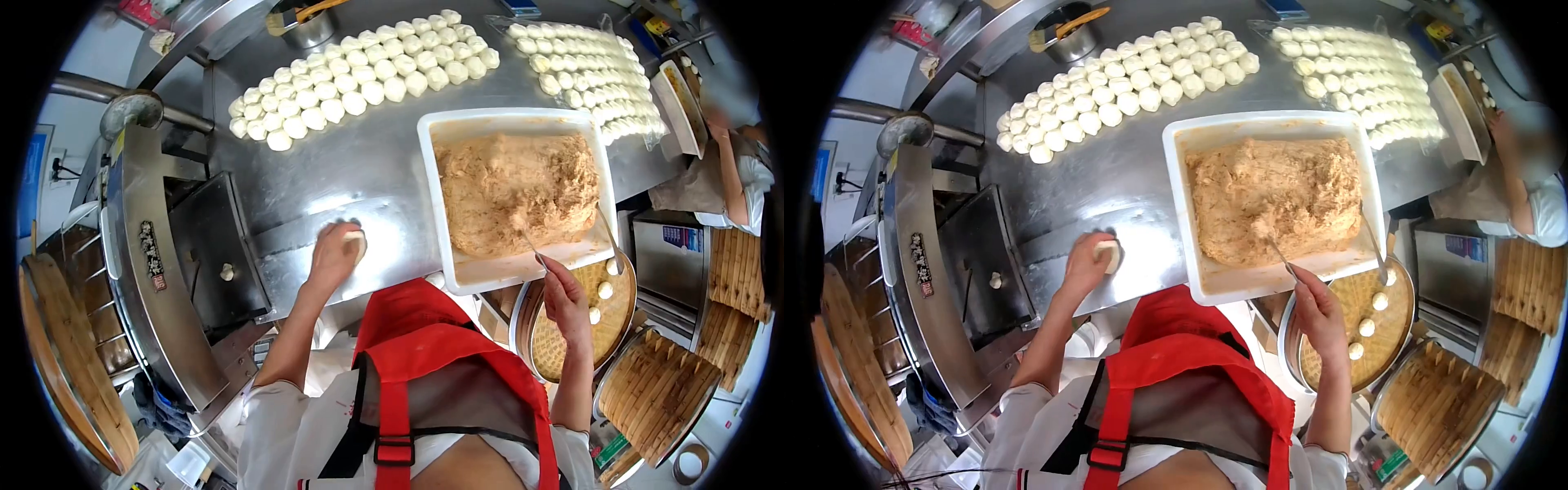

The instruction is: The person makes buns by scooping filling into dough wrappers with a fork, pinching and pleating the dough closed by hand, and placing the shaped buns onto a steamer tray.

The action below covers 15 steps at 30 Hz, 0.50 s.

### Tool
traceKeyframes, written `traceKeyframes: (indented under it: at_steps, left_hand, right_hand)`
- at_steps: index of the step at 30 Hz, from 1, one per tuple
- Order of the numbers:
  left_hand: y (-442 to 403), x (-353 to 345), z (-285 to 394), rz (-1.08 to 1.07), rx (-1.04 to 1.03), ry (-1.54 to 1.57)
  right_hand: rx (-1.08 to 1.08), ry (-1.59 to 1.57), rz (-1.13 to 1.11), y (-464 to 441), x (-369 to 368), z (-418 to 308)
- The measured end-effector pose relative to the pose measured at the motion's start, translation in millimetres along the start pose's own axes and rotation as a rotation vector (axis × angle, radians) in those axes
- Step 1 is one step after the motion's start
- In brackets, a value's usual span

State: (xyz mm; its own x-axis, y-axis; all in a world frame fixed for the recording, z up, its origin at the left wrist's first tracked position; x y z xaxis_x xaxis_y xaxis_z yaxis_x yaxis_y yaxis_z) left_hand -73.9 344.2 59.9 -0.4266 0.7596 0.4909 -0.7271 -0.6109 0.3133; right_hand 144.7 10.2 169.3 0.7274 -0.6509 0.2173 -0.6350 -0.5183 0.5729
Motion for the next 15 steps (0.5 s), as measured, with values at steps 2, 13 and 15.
traceKeyframes:
  at_steps: [2, 13, 15]
  left_hand:
    - [-3.4, -2.3, -2.0, 0.174, -0.262, -0.285]
    - [-23.9, -50.9, -5.0, 0.229, -0.257, -0.516]
    - [-25.2, -51.2, -5.3, 0.232, -0.264, -0.527]
  right_hand:
    - [0.020, 0.093, 0.057, 1.6, 0.3, -3.8]
    - [0.295, 1.033, 0.304, 8.5, -20.0, -37.8]
    - [0.314, 1.084, 0.311, 7.2, -20.6, -39.5]
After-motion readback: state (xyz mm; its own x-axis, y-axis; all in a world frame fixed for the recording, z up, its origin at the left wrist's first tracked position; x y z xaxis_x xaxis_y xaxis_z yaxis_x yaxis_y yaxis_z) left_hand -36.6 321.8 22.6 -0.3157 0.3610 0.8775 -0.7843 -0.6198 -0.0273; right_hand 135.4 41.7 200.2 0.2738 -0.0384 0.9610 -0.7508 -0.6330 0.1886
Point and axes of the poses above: each hand's wrist, its own y-axis away from the middle knuckle, its own x-axis out of the back of the hand, z = x × y, the point moved 1 cm from there along -y, towards the middle knuckle, and after that the axes turned 13 degrees about y, right-handed, at the moved point
